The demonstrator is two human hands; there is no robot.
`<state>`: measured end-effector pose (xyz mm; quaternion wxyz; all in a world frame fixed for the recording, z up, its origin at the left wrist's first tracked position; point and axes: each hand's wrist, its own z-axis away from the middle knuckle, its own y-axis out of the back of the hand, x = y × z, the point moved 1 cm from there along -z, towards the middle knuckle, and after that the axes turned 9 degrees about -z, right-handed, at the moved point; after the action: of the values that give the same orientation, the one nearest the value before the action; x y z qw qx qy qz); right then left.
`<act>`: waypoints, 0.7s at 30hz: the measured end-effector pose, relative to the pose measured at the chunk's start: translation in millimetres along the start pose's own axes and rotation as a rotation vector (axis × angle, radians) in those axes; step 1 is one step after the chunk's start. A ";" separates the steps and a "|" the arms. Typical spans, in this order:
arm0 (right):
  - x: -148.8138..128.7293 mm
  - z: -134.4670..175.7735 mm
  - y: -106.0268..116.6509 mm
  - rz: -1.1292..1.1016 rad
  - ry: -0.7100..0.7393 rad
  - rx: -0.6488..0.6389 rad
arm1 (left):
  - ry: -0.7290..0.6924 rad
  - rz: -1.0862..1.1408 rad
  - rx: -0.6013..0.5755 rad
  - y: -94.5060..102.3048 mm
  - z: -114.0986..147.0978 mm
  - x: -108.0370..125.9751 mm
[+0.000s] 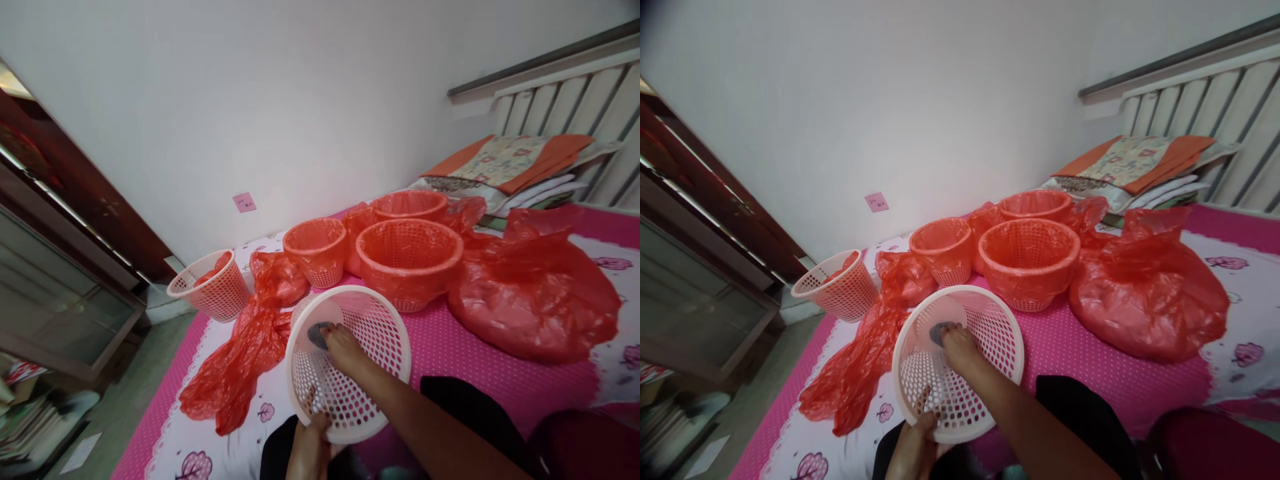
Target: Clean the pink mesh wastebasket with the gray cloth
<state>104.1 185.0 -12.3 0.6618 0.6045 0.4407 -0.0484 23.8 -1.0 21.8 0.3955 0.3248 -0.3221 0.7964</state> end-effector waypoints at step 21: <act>-2.6 -4.7 -30.2 -0.040 0.049 -0.128 | -0.224 0.083 -0.062 0.5 -6.4 -4.2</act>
<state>82.0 179.8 -32.9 0.6872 0.5530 0.4707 -0.0184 23.7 2.0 14.7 0.3335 0.3858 -0.4018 0.7606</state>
